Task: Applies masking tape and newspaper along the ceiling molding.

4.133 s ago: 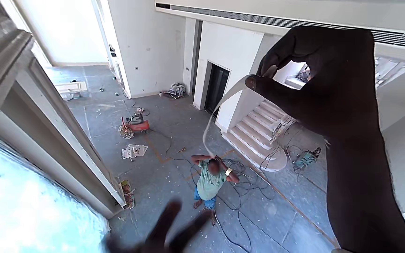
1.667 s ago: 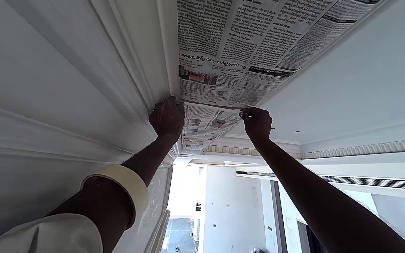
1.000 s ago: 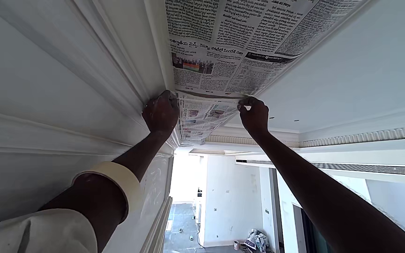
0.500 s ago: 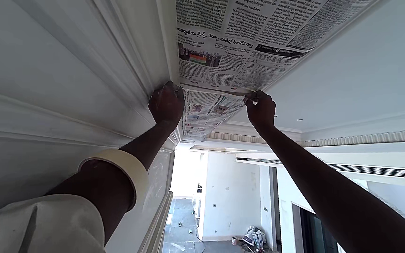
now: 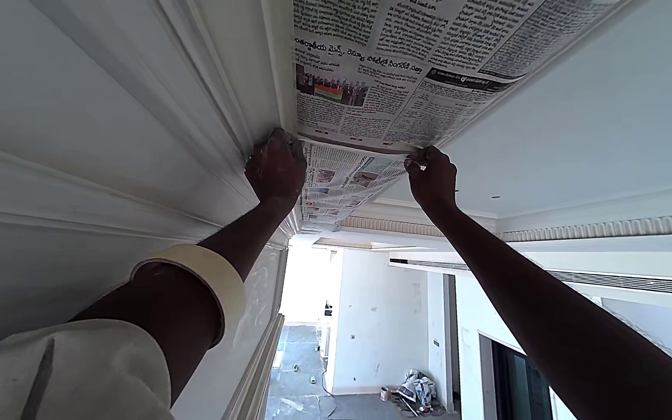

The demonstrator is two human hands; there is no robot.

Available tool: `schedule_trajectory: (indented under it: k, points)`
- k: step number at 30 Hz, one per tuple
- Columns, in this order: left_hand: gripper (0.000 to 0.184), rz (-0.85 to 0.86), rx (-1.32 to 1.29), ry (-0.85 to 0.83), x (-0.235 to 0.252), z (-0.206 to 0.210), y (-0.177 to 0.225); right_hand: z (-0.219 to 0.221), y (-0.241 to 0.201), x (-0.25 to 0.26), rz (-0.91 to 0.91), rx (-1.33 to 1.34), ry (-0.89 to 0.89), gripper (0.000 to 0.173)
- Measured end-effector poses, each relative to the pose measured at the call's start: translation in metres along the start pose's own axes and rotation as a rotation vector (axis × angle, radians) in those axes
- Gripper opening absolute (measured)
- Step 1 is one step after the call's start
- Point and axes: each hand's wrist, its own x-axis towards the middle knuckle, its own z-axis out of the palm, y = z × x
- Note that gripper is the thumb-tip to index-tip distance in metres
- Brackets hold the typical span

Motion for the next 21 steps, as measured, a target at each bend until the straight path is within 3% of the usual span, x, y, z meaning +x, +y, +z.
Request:
schedule_trajectory:
  k: [7, 21]
  points:
    - [0.047, -0.115, 0.053, 0.007, 0.0, -0.007, 0.012, -0.003, -0.004, 0.004, 0.003, 0.03, -0.028, 0.022]
    - [0.038, -0.074, 0.103, 0.011, 0.0, -0.006, 0.009, 0.0, -0.004, 0.006, 0.051, 0.047, -0.012, 0.021]
